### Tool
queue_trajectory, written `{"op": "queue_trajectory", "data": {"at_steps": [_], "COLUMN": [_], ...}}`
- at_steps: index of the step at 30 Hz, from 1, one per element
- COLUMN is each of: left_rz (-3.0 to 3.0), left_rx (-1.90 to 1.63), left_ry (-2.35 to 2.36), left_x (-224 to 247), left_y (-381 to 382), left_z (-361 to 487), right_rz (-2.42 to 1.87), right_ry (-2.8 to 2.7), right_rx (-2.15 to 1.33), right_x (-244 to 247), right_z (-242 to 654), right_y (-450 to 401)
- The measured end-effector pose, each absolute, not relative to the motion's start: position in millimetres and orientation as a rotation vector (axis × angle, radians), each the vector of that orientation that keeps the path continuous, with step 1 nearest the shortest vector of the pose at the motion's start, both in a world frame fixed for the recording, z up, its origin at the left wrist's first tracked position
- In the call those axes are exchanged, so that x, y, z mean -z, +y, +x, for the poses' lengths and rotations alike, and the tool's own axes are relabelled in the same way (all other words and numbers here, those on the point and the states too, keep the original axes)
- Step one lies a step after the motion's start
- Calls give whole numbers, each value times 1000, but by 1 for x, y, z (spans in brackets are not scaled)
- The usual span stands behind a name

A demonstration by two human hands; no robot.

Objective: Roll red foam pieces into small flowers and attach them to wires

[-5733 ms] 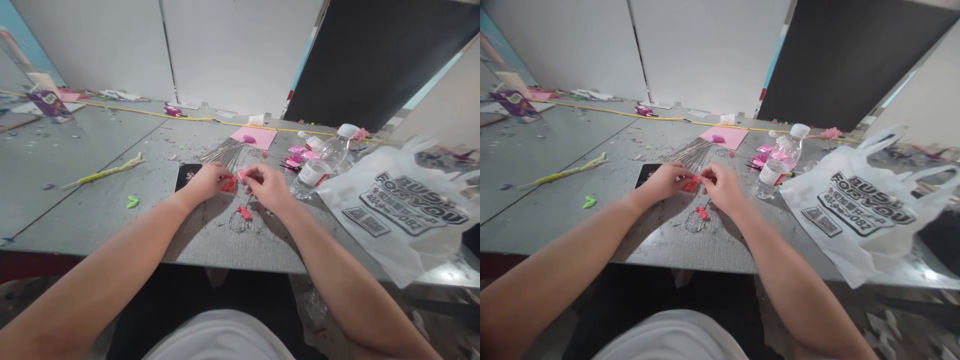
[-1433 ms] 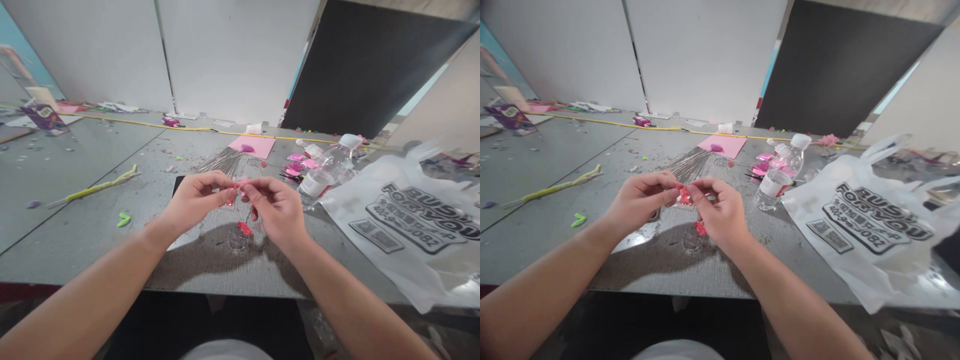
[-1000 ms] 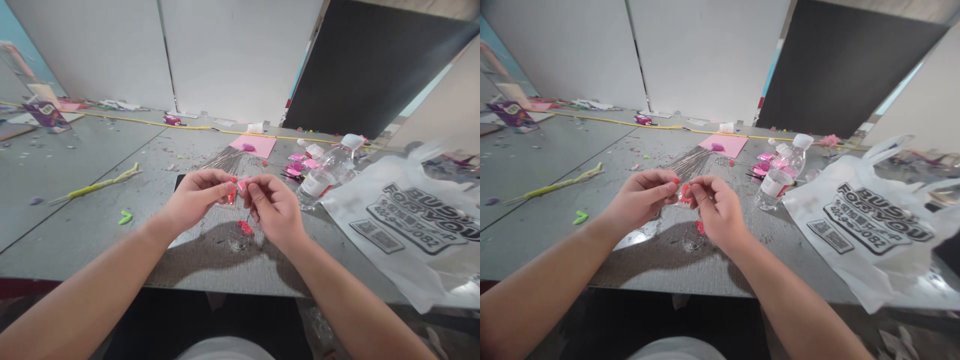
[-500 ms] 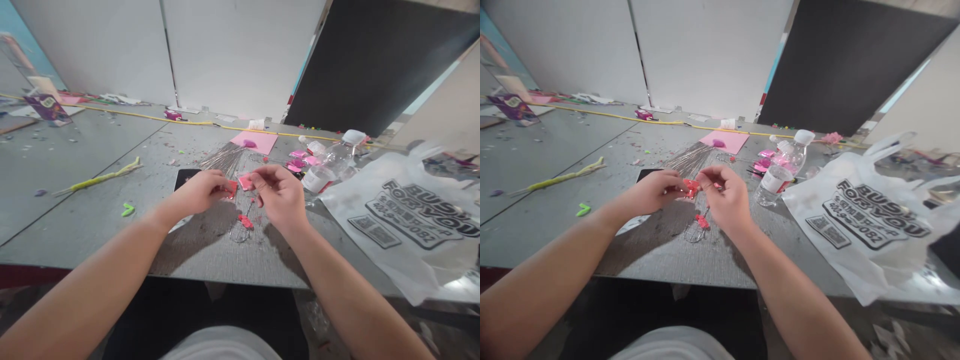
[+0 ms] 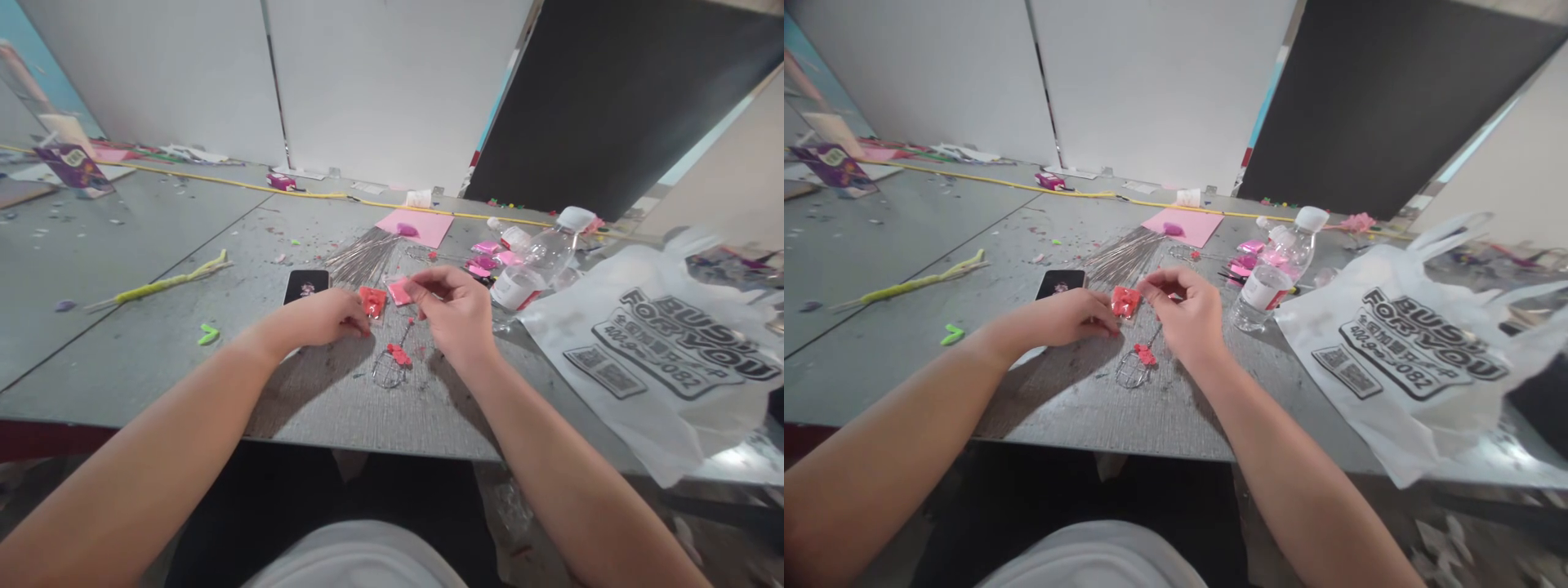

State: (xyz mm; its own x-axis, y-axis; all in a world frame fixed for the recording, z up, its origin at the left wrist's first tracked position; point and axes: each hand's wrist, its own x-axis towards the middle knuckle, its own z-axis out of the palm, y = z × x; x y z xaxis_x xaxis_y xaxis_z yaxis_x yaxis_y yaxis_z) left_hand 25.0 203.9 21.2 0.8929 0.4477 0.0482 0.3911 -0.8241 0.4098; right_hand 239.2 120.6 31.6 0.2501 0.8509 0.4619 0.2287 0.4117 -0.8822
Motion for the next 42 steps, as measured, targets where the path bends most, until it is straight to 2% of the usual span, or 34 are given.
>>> {"op": "queue_trajectory", "data": {"at_steps": [14,17,20,27,42], "left_rz": [2700,2679,2493,1963,1834], "left_rx": [-287,-393,-515,-548,-626], "left_ry": [789,827,809,645,560], "left_x": [-27,-29,-33,-41,-43], "left_y": [201,198,191,176,175], "left_z": [21,24,29,35,29], "right_rz": [-1196,-1197,-1132,-859,-701], "right_ry": [-1417,-1461,-1632,-1962,-1972], "right_rx": [-580,-573,-465,-114,-21], "right_x": [-26,-27,-27,-19,-28], "right_z": [237,237,235,230,237], "right_y": [121,119,117,117,112]}}
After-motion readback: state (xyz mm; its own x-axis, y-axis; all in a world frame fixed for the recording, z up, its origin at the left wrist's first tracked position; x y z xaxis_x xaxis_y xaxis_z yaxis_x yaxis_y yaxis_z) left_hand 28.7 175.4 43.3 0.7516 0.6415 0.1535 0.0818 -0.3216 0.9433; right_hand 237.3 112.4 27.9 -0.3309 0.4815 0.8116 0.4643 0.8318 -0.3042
